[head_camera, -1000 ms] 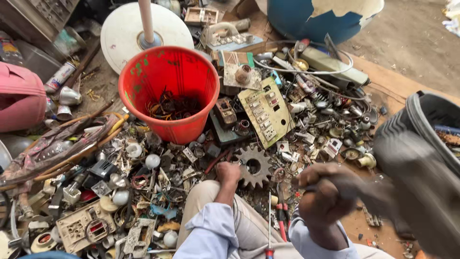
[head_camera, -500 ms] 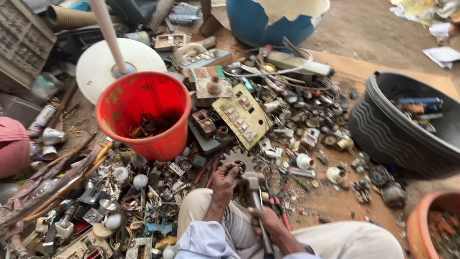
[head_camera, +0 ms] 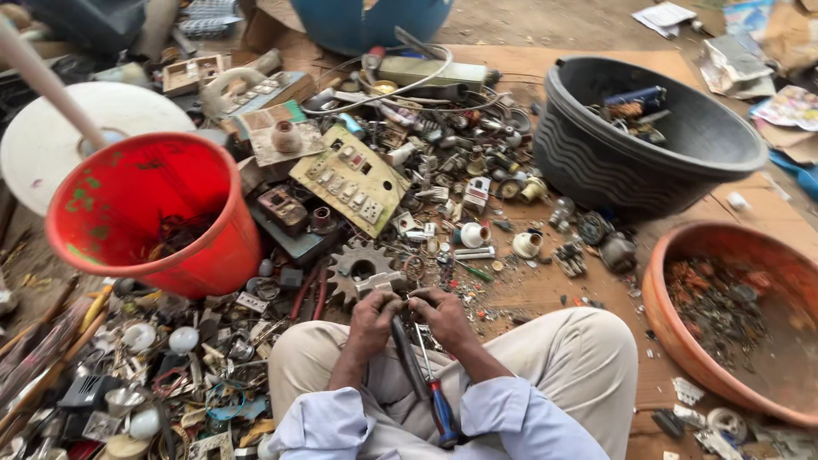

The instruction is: The person sits on the ground amidst a pile of electronic waste and scrap metal. They use a hammer to strike a metal gear and then use pliers to strip wires from small electronic components, separating the materials.

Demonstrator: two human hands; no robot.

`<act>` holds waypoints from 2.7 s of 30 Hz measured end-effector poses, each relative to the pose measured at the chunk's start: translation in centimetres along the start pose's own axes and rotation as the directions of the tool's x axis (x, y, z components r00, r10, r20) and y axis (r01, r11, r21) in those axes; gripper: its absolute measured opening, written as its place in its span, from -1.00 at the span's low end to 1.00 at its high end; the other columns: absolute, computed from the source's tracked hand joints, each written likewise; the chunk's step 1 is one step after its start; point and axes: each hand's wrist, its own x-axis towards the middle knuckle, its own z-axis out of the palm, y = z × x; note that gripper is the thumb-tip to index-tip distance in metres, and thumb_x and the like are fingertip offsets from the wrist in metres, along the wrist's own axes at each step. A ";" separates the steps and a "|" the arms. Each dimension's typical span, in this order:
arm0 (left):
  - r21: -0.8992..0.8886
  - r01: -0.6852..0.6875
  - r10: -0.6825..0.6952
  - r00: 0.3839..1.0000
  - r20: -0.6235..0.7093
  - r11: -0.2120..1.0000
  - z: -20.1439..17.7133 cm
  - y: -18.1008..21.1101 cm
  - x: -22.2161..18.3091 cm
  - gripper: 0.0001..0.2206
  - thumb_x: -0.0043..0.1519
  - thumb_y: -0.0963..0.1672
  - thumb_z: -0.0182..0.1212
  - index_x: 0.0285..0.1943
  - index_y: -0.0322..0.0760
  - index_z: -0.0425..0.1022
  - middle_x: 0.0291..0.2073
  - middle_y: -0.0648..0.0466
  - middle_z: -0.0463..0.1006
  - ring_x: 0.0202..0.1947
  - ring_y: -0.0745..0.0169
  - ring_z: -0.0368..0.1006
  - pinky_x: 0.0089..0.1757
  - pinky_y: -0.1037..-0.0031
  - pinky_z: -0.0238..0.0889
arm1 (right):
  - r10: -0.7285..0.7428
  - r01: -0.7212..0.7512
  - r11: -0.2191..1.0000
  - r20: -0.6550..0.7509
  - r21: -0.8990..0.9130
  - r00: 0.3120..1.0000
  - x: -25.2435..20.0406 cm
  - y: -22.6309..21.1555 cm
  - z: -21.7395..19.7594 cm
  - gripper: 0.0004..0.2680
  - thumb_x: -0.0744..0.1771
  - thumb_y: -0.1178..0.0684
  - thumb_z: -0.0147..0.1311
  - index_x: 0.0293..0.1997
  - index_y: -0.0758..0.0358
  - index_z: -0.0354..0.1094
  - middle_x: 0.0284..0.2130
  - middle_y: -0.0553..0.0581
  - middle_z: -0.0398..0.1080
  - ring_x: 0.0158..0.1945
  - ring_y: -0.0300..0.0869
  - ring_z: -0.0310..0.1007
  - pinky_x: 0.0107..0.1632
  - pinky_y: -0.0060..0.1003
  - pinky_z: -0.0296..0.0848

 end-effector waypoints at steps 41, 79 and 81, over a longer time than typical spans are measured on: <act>-0.104 0.740 -0.659 0.514 -0.549 0.664 -3.1 -6.2 6.9 -0.37 0.26 0.05 0.15 0.43 -0.43 0.28 0.36 -0.24 0.35 0.35 -0.18 0.28 0.28 0.25 0.08 | 0.132 -0.244 0.905 -0.316 -0.349 0.940 9.3 4.4 3.7 -0.78 0.45 -0.08 -0.17 0.01 0.24 0.32 -0.28 0.21 0.43 -0.28 -0.09 0.42 -0.14 -0.10 0.47; 0.096 0.560 -0.519 0.809 -0.275 0.823 0.7 -6.3 4.8 -0.66 0.22 -0.06 0.26 0.08 -0.37 0.61 -0.08 -0.11 0.71 -0.08 0.10 0.62 -0.01 0.36 0.42 | 0.065 -0.152 0.942 -0.282 -0.299 0.957 0.4 6.9 1.2 -0.80 0.32 -0.08 0.07 -0.19 0.24 0.50 -0.35 0.16 0.55 -0.24 -0.08 0.56 -0.08 -0.16 0.47; 0.129 0.551 -0.505 0.819 -0.273 0.825 0.6 -5.5 5.0 -0.65 0.21 -0.06 0.27 0.09 -0.37 0.61 -0.08 -0.12 0.70 -0.07 0.09 0.62 0.00 0.35 0.42 | -0.014 -0.089 0.911 -0.245 -0.403 0.970 0.5 6.5 0.7 -0.79 0.33 -0.07 0.09 -0.17 0.25 0.50 -0.29 0.20 0.53 -0.21 -0.08 0.52 -0.07 -0.15 0.45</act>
